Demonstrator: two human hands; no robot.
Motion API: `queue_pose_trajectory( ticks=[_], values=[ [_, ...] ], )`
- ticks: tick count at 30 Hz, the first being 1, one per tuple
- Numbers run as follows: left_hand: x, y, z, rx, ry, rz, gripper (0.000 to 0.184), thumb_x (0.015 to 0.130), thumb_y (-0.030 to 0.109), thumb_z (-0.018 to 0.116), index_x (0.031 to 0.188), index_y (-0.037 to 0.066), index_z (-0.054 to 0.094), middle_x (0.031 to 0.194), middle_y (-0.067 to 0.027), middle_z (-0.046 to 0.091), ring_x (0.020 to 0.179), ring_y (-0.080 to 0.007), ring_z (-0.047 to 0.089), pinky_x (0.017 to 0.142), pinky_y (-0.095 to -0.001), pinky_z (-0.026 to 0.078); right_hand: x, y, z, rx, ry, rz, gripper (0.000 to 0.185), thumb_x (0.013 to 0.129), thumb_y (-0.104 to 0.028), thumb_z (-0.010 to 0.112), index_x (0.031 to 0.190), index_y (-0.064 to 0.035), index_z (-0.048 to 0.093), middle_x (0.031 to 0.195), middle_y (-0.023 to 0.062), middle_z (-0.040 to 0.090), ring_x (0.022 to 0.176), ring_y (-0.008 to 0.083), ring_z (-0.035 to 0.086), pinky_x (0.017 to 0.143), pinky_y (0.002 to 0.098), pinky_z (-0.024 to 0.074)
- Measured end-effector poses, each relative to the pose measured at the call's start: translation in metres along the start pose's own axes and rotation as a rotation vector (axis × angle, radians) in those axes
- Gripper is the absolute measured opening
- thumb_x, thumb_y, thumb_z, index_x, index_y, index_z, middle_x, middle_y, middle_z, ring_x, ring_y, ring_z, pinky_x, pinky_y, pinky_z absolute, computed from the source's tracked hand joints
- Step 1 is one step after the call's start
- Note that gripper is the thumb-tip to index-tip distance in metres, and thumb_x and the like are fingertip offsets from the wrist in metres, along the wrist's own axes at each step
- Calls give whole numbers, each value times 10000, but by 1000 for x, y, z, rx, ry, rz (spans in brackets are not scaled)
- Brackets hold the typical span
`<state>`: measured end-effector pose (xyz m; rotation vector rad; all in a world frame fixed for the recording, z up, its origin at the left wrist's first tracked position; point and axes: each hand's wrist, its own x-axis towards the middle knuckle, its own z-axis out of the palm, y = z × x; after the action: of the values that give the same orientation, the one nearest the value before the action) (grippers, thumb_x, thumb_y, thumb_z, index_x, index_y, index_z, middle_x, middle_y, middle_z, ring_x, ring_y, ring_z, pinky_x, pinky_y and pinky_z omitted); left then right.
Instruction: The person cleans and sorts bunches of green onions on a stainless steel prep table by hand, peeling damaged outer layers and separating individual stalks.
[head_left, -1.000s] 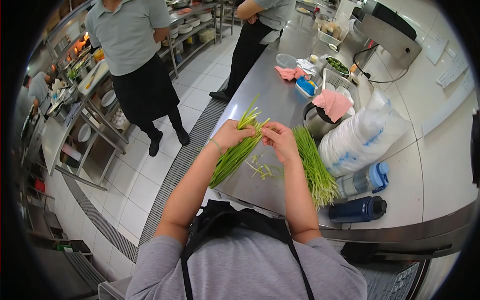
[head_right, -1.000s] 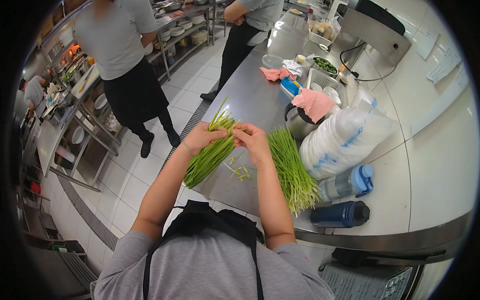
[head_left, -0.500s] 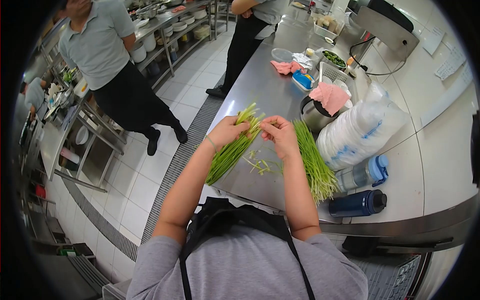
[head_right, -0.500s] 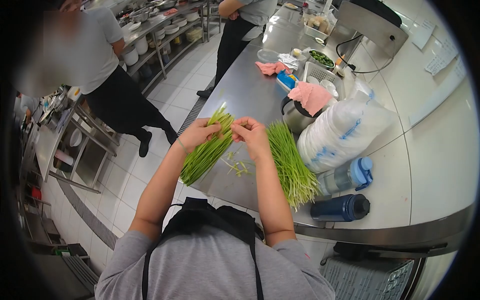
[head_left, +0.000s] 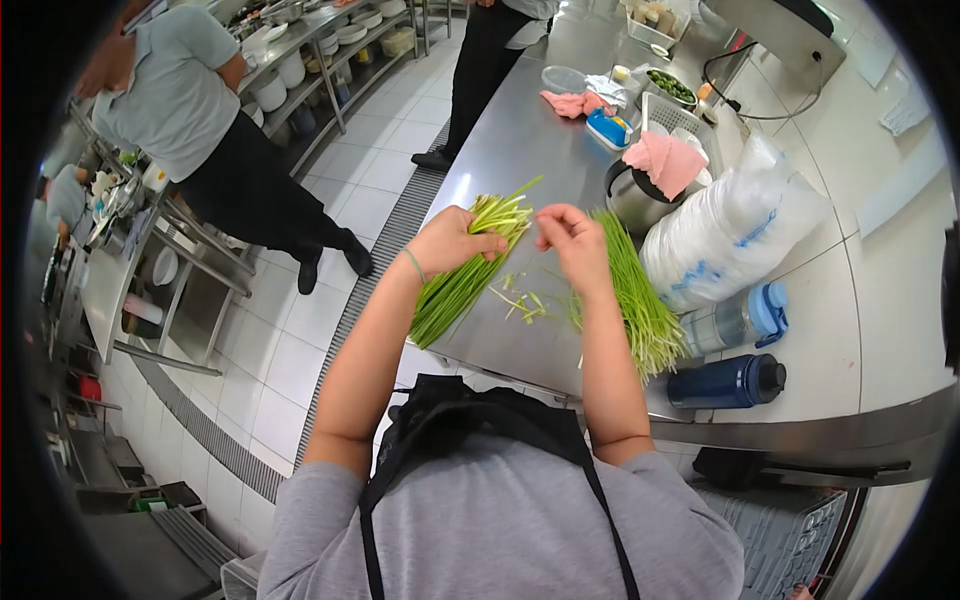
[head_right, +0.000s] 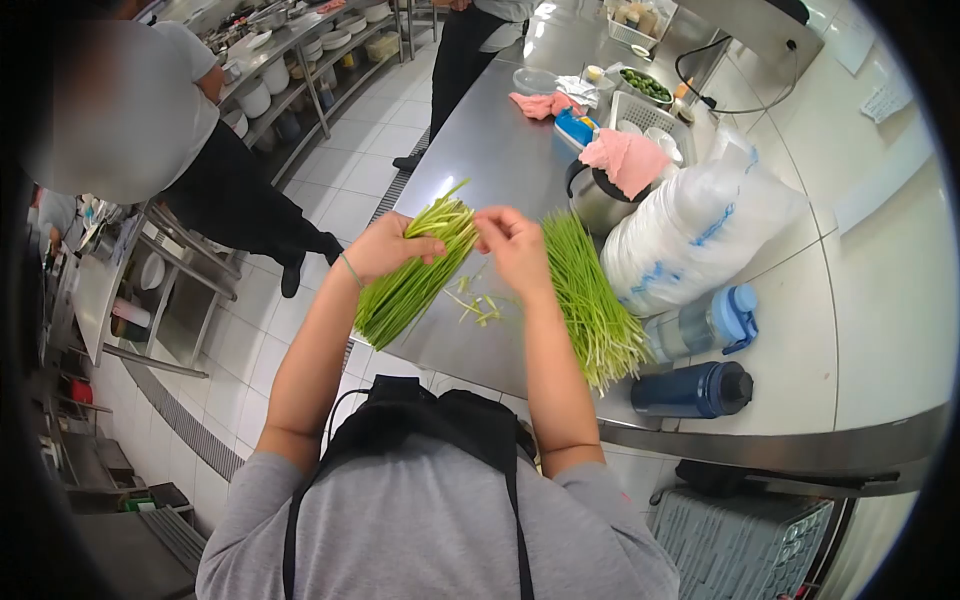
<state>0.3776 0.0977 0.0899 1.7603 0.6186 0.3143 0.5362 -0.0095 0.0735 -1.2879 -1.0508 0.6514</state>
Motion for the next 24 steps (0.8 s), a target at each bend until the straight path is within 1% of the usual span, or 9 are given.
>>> queue_pose_trajectory(
  ticks=[3, 6, 8, 12, 14, 15, 18, 20, 24],
  values=[
    [-5, 2, -7, -45, 70, -34, 195, 730, 209, 625, 680, 21, 628, 596, -17, 560, 530, -87, 458, 513, -240, 374, 2, 21, -20, -75, -91, 141, 135, 776, -129, 580, 771, -5, 632, 692, 52, 585, 592, 95, 534, 555, 227, 423],
    [-10, 6, -17, -143, 129, -79, 195, 778, 222, 575, 751, 33, 619, 609, 0, 538, 522, -70, 435, 511, -217, 353, 1, 61, -21, -661, -303, -107, 192, 760, -173, 594, 724, 14, 621, 630, 50, 574, 560, 97, 529, 541, 237, 421],
    [-8, 0, -20, -185, 153, -79, 209, 798, 237, 558, 760, 35, 599, 583, 8, 508, 506, -62, 422, 500, -210, 345, 9, 87, -13, -701, -33, 19, 219, 736, -207, 621, 701, 9, 623, 581, 52, 578, 537, 125, 536, 537, 269, 432],
    [-15, 8, -18, -395, 245, -157, 202, 819, 241, 550, 789, 41, 554, 518, 21, 421, 433, -62, 378, 438, -215, 331, 30, 108, 2, -520, 49, 303, 189, 686, -217, 637, 718, -30, 643, 640, 119, 611, 574, 225, 587, 574, 307, 462],
    [-13, -1, -21, -329, 241, -138, 197, 811, 236, 564, 797, 40, 547, 504, 25, 401, 415, -64, 371, 414, -217, 322, 37, 101, 6, -578, -463, 511, 255, 690, -271, 654, 738, -21, 642, 628, 113, 610, 542, 203, 569, 533, 322, 448],
    [-15, -2, -22, -272, 235, -127, 196, 803, 232, 578, 805, 40, 539, 491, 28, 381, 397, -67, 365, 389, -219, 313, 40, 103, 7, -575, -465, 508, 255, 690, -271, 654, 738, -21, 642, 628, 113, 610, 542, 203, 569, 533, 322, 448],
    [-21, -4, -27, -238, 221, -161, 228, 768, 237, 625, 723, 28, 544, 489, 23, 412, 387, -62, 375, 348, -211, 278, 49, 112, 10, -826, -237, 346, 297, 680, -301, 655, 728, -8, 646, 633, 126, 614, 555, 207, 580, 550, 327, 459],
    [-21, -7, -27, -214, 203, -193, 250, 758, 249, 637, 692, 27, 545, 490, 21, 424, 382, -61, 376, 342, -210, 271, 55, 121, 14, -807, 181, 149, 319, 665, -326, 659, 718, -12, 653, 636, 131, 616, 571, 218, 586, 575, 332, 466],
    [-16, -17, -20, -323, 238, -248, 256, 742, 241, 653, 655, 20, 560, 490, 12, 465, 363, -67, 400, 333, -211, 291, 70, 143, 15, -965, 203, 227, 294, 664, -305, 655, 702, -13, 653, 638, 140, 614, 570, 229, 588, 577, 338, 464]
  ],
)
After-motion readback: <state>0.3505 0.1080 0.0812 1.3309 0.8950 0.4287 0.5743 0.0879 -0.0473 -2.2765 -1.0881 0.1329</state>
